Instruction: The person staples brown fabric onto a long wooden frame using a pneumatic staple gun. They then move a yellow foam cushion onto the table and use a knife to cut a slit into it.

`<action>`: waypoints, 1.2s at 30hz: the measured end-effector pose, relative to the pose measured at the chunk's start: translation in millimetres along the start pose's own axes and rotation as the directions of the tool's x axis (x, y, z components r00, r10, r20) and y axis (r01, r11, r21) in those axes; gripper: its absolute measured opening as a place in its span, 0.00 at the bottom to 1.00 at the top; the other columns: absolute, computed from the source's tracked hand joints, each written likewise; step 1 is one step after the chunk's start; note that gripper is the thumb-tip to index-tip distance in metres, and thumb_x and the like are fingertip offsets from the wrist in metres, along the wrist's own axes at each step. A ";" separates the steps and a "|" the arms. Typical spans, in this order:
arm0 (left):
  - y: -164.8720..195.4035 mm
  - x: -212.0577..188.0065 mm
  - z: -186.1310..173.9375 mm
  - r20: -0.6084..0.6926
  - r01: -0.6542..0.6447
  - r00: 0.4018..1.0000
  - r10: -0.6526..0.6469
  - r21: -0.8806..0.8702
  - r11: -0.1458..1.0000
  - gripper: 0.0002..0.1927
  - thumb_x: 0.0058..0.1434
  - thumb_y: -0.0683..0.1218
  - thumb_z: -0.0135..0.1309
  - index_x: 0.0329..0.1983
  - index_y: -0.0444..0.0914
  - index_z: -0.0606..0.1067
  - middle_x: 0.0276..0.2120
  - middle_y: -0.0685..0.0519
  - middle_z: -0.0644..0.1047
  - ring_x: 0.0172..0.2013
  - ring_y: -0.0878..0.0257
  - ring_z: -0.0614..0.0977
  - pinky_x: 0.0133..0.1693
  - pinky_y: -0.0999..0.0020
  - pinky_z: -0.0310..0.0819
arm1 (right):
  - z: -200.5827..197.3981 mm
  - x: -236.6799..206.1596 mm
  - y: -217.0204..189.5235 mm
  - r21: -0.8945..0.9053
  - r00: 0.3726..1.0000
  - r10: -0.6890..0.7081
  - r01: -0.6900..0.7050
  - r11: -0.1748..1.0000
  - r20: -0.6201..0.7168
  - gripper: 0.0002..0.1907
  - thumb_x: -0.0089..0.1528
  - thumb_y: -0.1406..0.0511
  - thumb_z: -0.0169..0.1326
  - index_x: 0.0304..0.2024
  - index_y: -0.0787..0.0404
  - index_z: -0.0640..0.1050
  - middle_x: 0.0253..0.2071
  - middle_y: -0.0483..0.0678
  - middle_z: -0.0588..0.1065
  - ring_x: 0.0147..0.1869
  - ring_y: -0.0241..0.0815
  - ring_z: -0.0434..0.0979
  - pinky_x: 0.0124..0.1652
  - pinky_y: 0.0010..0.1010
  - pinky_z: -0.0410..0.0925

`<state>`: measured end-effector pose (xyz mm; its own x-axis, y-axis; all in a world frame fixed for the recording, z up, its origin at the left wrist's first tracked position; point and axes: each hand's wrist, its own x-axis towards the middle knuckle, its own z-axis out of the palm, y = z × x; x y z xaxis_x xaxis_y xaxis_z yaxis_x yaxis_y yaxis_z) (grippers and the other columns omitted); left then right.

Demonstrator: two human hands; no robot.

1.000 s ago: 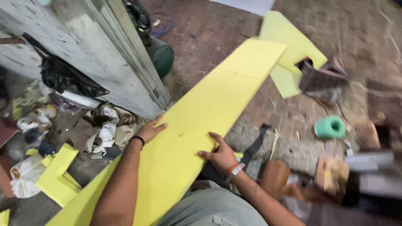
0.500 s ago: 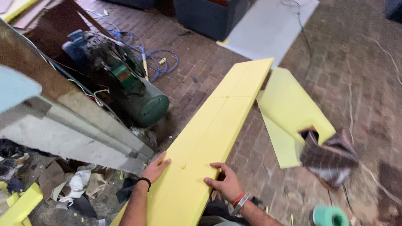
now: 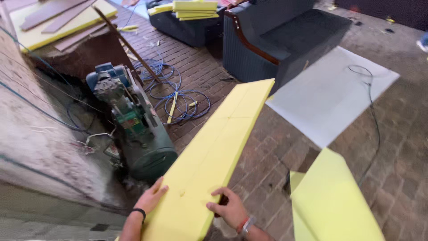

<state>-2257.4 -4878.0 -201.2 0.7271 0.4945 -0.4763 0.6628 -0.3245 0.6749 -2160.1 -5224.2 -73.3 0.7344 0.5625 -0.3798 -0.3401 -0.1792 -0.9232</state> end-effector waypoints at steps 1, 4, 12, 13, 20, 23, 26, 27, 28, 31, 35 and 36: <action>22.9 22.3 4.9 -0.031 0.059 0.998 -0.058 0.018 0.998 0.40 0.62 0.66 0.52 0.77 0.54 0.61 0.64 0.48 0.76 0.64 0.58 0.77 0.64 0.67 0.66 | -22.3 33.7 -12.9 -0.020 0.999 -0.013 0.013 1.000 0.029 0.20 0.55 0.66 0.69 0.46 0.63 0.77 0.29 0.46 0.77 0.30 0.35 0.78 0.29 0.30 0.73; 85.5 79.1 16.5 -0.068 0.087 0.993 -0.096 -0.133 0.987 0.41 0.61 0.64 0.54 0.76 0.52 0.61 0.62 0.46 0.78 0.61 0.58 0.79 0.62 0.66 0.67 | -78.1 118.8 -49.3 -0.062 0.991 -0.069 0.077 0.995 0.115 0.20 0.55 0.66 0.69 0.46 0.62 0.76 0.28 0.44 0.75 0.29 0.32 0.76 0.29 0.26 0.71; 179.1 291.7 48.2 -0.231 0.078 0.964 -0.131 -0.225 0.971 0.40 0.61 0.65 0.54 0.76 0.53 0.60 0.62 0.47 0.77 0.60 0.58 0.79 0.60 0.67 0.69 | -184.8 399.3 -128.1 -0.029 0.937 -0.009 0.020 0.999 0.348 0.19 0.55 0.65 0.71 0.44 0.62 0.78 0.33 0.44 0.78 0.35 0.32 0.77 0.34 0.26 0.71; 185.0 323.6 40.7 -0.240 0.094 0.960 -0.145 -0.209 0.973 0.40 0.61 0.65 0.53 0.76 0.54 0.59 0.63 0.47 0.76 0.61 0.58 0.78 0.61 0.68 0.67 | -181.9 434.7 -135.6 -0.029 0.930 -0.037 0.052 0.998 0.366 0.20 0.54 0.65 0.72 0.44 0.62 0.78 0.33 0.44 0.78 0.37 0.32 0.77 0.36 0.25 0.71; 265.0 508.6 -19.0 -0.299 0.043 0.946 -0.127 -0.273 0.961 0.39 0.61 0.64 0.54 0.74 0.51 0.63 0.62 0.44 0.77 0.63 0.57 0.77 0.62 0.66 0.67 | -201.9 651.3 -233.1 -0.056 0.914 -0.010 0.036 0.998 0.407 0.20 0.52 0.66 0.72 0.42 0.62 0.78 0.34 0.43 0.79 0.37 0.32 0.78 0.38 0.25 0.73; 303.8 594.9 -47.8 -0.309 0.067 0.937 -0.166 -0.304 0.950 0.39 0.60 0.63 0.56 0.74 0.50 0.63 0.62 0.45 0.78 0.63 0.59 0.77 0.63 0.66 0.66 | -222.5 751.2 -265.4 -0.076 0.889 0.044 -0.010 0.997 0.456 0.20 0.52 0.64 0.72 0.42 0.62 0.78 0.34 0.44 0.80 0.38 0.32 0.80 0.40 0.27 0.73; 346.1 688.9 -76.7 -0.335 0.070 0.924 -0.187 -0.332 0.941 0.40 0.60 0.61 0.58 0.74 0.50 0.64 0.61 0.45 0.80 0.63 0.61 0.77 0.63 0.66 0.65 | -241.3 868.3 -289.9 0.080 0.838 0.054 -0.115 0.990 0.542 0.23 0.52 0.62 0.74 0.43 0.63 0.77 0.37 0.46 0.81 0.40 0.35 0.82 0.42 0.31 0.75; 361.5 719.2 -88.5 -0.353 0.069 0.918 -0.181 -0.308 0.949 0.40 0.60 0.61 0.58 0.75 0.50 0.64 0.60 0.45 0.80 0.63 0.61 0.77 0.63 0.67 0.65 | -245.6 907.9 -298.3 0.105 0.829 0.031 -0.107 0.989 0.558 0.23 0.52 0.63 0.74 0.43 0.63 0.77 0.37 0.47 0.81 0.40 0.35 0.82 0.42 0.31 0.75; 380.3 749.3 -97.9 -0.369 0.068 0.913 -0.175 -0.287 0.956 0.40 0.60 0.61 0.58 0.75 0.50 0.64 0.60 0.45 0.81 0.63 0.62 0.78 0.63 0.67 0.66 | -250.1 947.4 -308.5 0.127 0.820 0.010 -0.101 0.987 0.572 0.24 0.52 0.63 0.75 0.43 0.64 0.76 0.37 0.48 0.80 0.41 0.35 0.82 0.42 0.30 0.75; 452.8 836.8 -140.7 -0.427 -0.094 0.904 -0.031 -0.267 0.959 0.39 0.60 0.62 0.57 0.72 0.47 0.63 0.64 0.49 0.76 0.64 0.60 0.75 0.61 0.66 0.65 | -268.2 1060.0 -354.9 0.125 0.804 0.082 -0.191 0.974 0.588 0.25 0.51 0.64 0.76 0.45 0.64 0.76 0.33 0.49 0.75 0.35 0.35 0.78 0.36 0.31 0.75; 553.8 938.7 -201.0 -0.420 0.203 0.875 -0.241 -0.135 0.970 0.42 0.58 0.66 0.54 0.76 0.56 0.60 0.61 0.45 0.77 0.62 0.55 0.78 0.62 0.64 0.69 | -286.2 1183.8 -432.4 0.184 0.793 -0.006 -0.134 0.974 0.610 0.24 0.53 0.67 0.75 0.44 0.65 0.75 0.34 0.52 0.78 0.33 0.37 0.79 0.31 0.27 0.73; 573.8 960.1 -213.9 -0.435 0.149 0.879 -0.196 -0.139 0.979 0.42 0.57 0.67 0.54 0.75 0.55 0.60 0.61 0.45 0.77 0.62 0.55 0.78 0.61 0.64 0.68 | -289.5 1211.4 -450.6 0.183 0.783 -0.025 -0.114 0.977 0.622 0.23 0.53 0.67 0.74 0.44 0.65 0.75 0.35 0.50 0.78 0.36 0.36 0.80 0.33 0.28 0.75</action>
<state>-1217.2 -4417.0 -150.8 0.4316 0.8487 -0.3057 0.7322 -0.1316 0.6682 -947.0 -4695.7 -134.6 0.2179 0.9468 -0.2369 -0.5231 -0.0917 -0.8473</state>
